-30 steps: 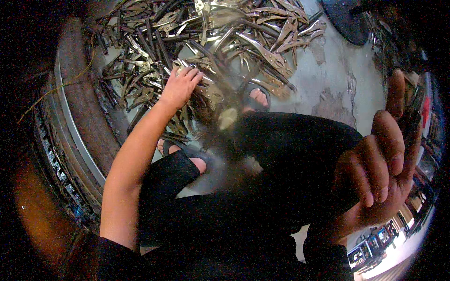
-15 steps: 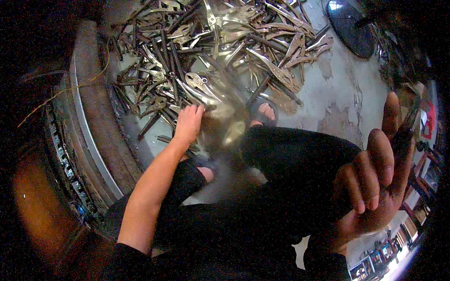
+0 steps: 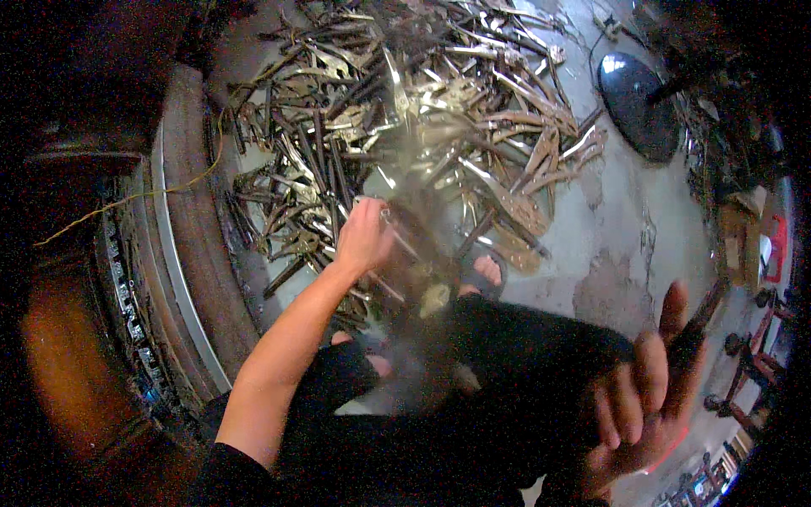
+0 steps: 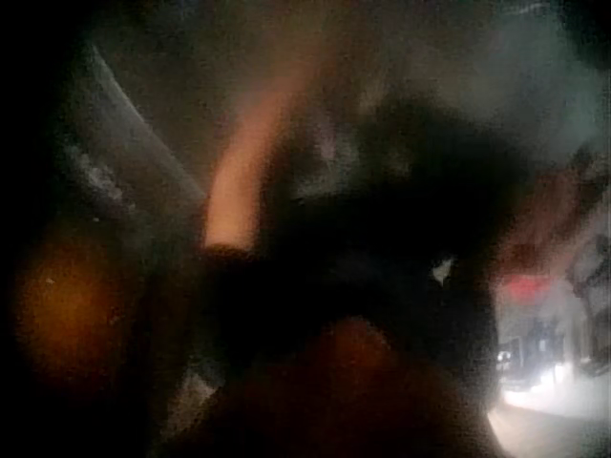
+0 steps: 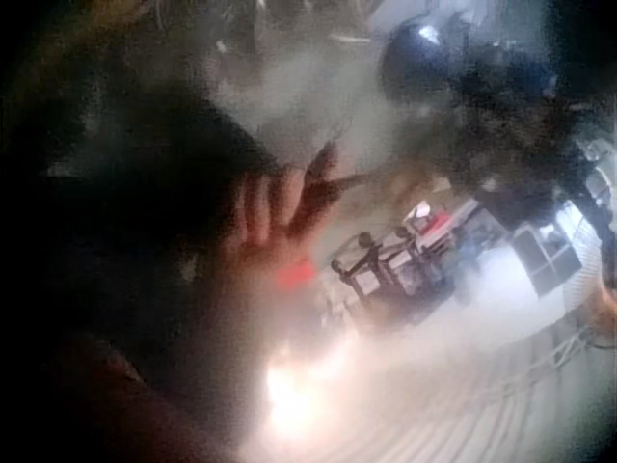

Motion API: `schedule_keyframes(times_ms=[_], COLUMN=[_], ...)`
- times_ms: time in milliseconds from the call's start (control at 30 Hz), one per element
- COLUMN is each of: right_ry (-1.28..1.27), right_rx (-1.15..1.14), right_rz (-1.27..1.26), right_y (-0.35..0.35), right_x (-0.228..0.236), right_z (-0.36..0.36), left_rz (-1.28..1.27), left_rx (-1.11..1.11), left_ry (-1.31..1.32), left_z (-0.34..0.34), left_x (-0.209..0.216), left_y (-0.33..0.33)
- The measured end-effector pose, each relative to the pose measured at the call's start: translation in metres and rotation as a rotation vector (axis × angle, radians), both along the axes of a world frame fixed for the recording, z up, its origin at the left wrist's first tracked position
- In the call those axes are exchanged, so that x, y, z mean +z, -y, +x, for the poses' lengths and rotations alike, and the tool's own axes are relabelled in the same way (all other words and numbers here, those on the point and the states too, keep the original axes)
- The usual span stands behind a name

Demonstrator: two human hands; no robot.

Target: The person sits on the floor and repeatedly picks up small metal pieces from a large pile, using pliers to manipulate and separate them. They place selected pieces into a perforated metal tray while continuing to sort through the pile.

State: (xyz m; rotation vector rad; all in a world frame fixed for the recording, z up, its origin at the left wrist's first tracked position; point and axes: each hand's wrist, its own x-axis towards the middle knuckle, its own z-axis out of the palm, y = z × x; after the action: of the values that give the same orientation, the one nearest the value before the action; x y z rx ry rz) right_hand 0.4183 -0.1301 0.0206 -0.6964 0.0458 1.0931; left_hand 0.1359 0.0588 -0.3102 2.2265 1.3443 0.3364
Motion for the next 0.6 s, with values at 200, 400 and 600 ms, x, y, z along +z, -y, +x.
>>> schedule_keyframes(times_ms=[200, 400, 600], right_ry=[1.34, 1.733, 0.597], right_rx=[0.6, 0.802, 0.555], right_rz=[0.01, -0.253, -0.376], right_y=[0.027, 0.03, 0.012], right_x=[0.003, 0.012, -0.003], right_z=[0.049, 0.07, 0.054], left_rz=[0.106, 0.237, 0.239], left_rx=[0.199, 0.259, 0.283], left_ry=[0.023, 0.008, -0.132], left_z=[0.012, 0.011, 0.006], left_x=[-0.022, -0.037, -0.061], left_y=[-0.077, -0.15, -0.239])
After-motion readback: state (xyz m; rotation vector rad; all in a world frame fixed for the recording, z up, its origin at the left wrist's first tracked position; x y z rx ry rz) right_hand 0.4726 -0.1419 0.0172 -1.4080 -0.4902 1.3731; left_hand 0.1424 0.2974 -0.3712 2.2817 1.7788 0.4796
